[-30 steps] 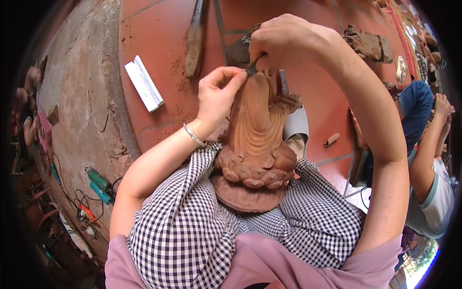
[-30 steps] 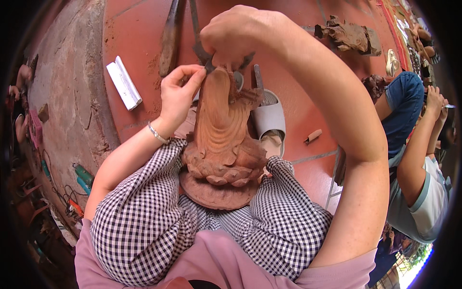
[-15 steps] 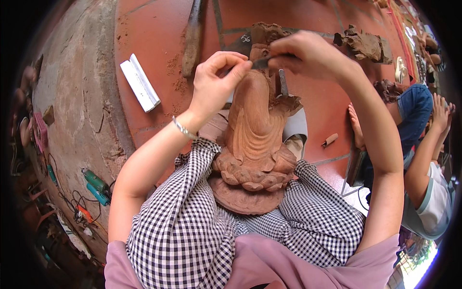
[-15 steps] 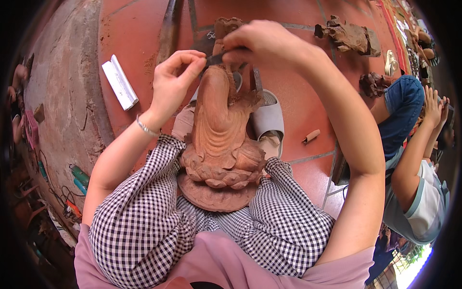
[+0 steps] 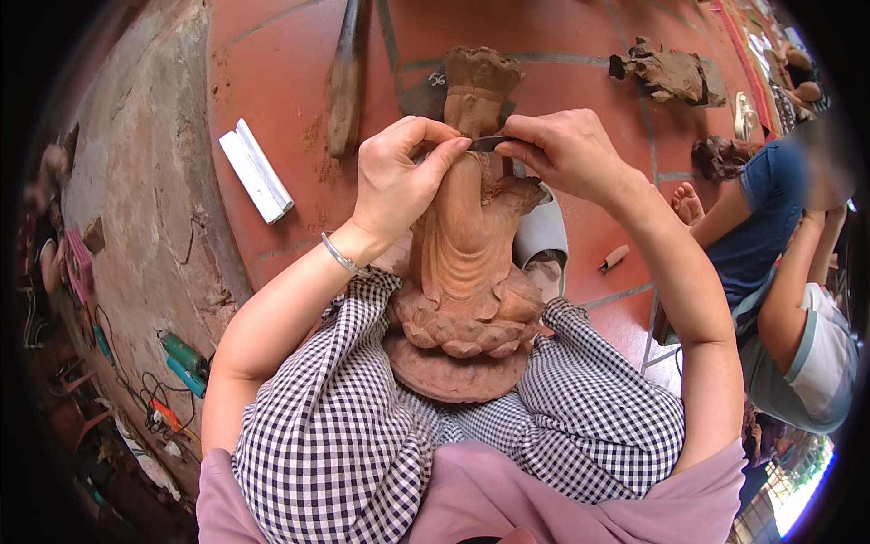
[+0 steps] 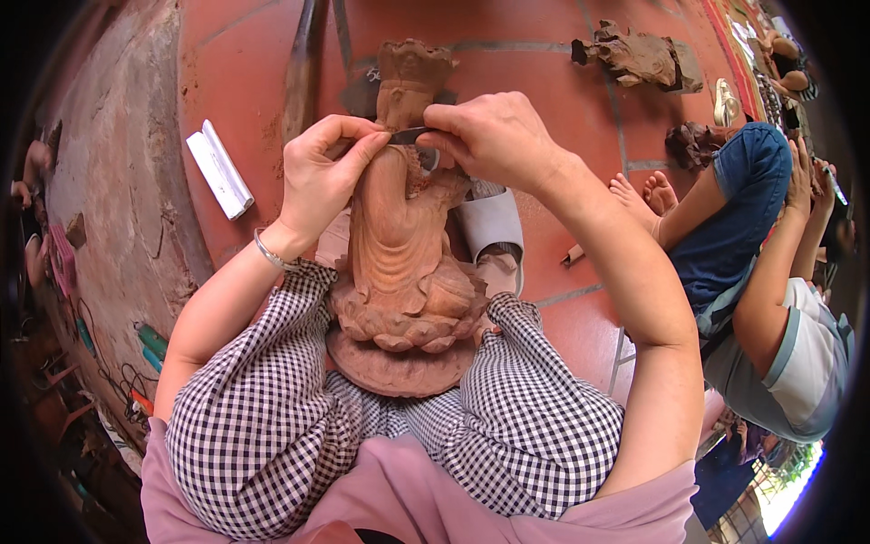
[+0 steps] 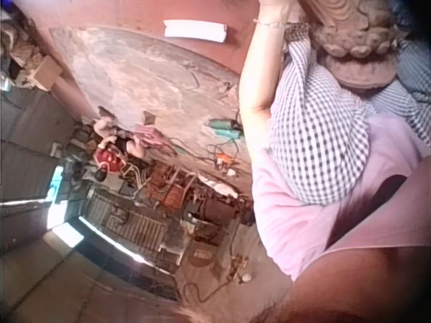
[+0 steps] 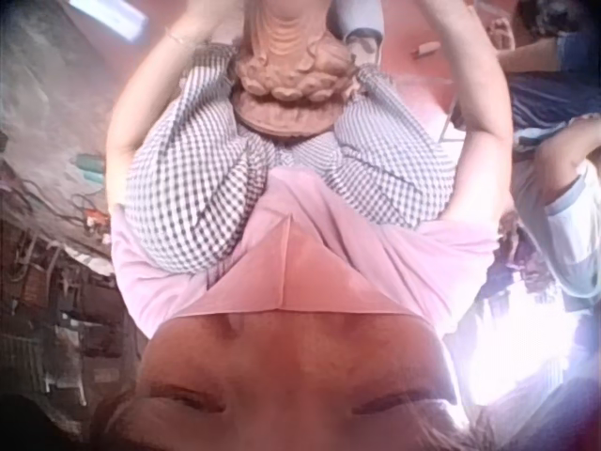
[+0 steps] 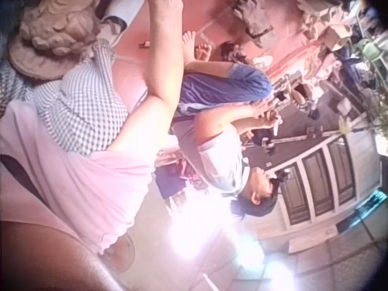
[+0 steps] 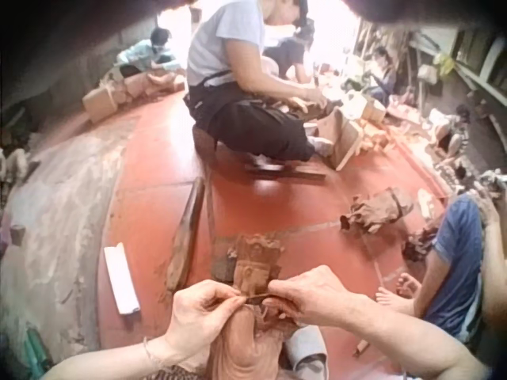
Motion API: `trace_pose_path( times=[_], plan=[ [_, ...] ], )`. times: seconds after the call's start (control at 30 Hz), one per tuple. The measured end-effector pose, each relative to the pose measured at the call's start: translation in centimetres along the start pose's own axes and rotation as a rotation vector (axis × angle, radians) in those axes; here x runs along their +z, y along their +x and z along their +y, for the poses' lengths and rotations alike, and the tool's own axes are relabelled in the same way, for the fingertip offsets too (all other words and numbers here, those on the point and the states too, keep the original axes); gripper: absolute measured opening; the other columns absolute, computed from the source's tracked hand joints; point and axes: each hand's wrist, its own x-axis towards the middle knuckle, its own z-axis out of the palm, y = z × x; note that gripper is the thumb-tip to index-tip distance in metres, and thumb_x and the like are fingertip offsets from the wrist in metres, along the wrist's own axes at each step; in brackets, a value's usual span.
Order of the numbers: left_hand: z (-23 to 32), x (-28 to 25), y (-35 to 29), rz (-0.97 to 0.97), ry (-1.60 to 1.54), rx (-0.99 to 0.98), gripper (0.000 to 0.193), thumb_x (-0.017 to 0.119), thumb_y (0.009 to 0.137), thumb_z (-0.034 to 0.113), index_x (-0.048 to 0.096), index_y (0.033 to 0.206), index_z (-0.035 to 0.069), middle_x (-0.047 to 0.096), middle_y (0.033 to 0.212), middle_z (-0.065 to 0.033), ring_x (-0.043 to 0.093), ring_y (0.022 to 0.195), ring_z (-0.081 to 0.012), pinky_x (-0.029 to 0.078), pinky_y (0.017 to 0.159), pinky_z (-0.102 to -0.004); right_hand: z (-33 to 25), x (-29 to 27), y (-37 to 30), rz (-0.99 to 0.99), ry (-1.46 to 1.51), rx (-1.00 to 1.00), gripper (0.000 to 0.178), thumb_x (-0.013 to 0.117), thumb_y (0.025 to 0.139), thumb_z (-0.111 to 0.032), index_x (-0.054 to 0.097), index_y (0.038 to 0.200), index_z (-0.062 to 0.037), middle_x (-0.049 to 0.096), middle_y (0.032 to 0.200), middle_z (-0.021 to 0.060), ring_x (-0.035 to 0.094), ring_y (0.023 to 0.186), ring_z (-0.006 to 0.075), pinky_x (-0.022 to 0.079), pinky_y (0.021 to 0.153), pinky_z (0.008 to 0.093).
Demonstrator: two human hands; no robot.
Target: The person carves a wooden sculpture using a chisel and mallet. They hold the sculpture steady with one hand while striking the chisel with the other to shape the surface.
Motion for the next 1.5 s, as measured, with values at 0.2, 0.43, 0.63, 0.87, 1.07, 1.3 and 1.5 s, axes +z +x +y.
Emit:
trace_pose_path(
  times=[0.2,0.43,0.63,0.87,1.07,1.3,1.5],
  plan=[
    [0.2,-0.5,-2.5,0.024,0.034,0.196,0.008,0.076,0.085,0.004,0.07,0.086,0.0,0.07,0.091,-0.0121,0.072,0.089,-0.0224,0.056,0.076,-0.0321,-1.1,-0.6,-0.4,-0.085,0.098,-0.053,0.028,0.069,0.091,-0.036,0.059,0.082,-0.0104,0.061,0.066,0.0107,0.063,0.066,0.0346,0.048,0.056,0.045],
    [-1.1,-1.1,1.3,-0.046,0.025,-0.077,0.011,0.079,0.082,0.007,0.072,0.085,-0.001,0.069,0.088,-0.0124,0.068,0.078,-0.0195,0.054,0.07,-0.031,0.9,0.8,1.0,-0.108,0.21,0.061,0.027,0.066,0.093,-0.036,0.064,0.084,-0.0098,0.064,0.073,0.0107,0.064,0.073,0.0339,0.049,0.061,0.0438],
    [0.5,-0.5,0.0,-0.038,0.016,0.06,0.009,0.076,0.084,0.004,0.069,0.084,-0.002,0.067,0.087,-0.0112,0.066,0.079,-0.0204,0.052,0.069,-0.0315,0.9,0.6,0.0,-0.119,0.235,0.029,0.033,0.064,0.095,-0.042,0.064,0.085,-0.0103,0.064,0.08,0.0102,0.066,0.08,0.0311,0.052,0.066,0.0429],
    [0.0,-1.1,1.7,-0.104,0.084,0.0,0.008,0.073,0.085,0.001,0.067,0.083,-0.004,0.065,0.084,-0.0112,0.064,0.075,-0.019,0.051,0.068,-0.0302,1.3,1.8,0.4,-0.014,0.258,0.093,0.035,0.066,0.09,-0.044,0.065,0.077,-0.0114,0.066,0.075,0.0143,0.066,0.077,0.0378,0.052,0.066,0.0486],
    [1.2,-0.3,1.6,-0.104,0.115,0.029,0.009,0.073,0.086,0.0,0.066,0.083,-0.005,0.062,0.085,-0.0072,0.059,0.074,-0.0127,0.046,0.064,-0.0257,1.9,2.5,-0.2,-0.008,0.227,0.056,0.04,0.065,0.093,-0.045,0.059,0.077,-0.0081,0.065,0.075,0.0132,0.064,0.076,0.0373,0.049,0.063,0.048],
    [1.3,-1.7,0.5,-0.112,0.019,0.084,0.008,0.072,0.088,0.0,0.066,0.085,-0.004,0.063,0.087,-0.0058,0.059,0.073,-0.0117,0.047,0.066,-0.0249,0.6,2.0,0.4,-0.014,0.232,0.011,0.039,0.063,0.094,-0.044,0.06,0.078,-0.0083,0.064,0.073,0.0137,0.065,0.074,0.0371,0.049,0.062,0.0474],
    [0.3,-0.7,1.8,-0.091,0.076,-0.02,0.007,0.073,0.087,0.001,0.069,0.086,-0.005,0.064,0.087,-0.0097,0.067,0.078,-0.0158,0.054,0.069,-0.0287,1.6,3.0,0.6,0.011,0.206,0.069,0.04,0.064,0.094,-0.043,0.059,0.077,-0.0077,0.064,0.073,0.0134,0.064,0.072,0.036,0.049,0.061,0.0462]
  ],
)
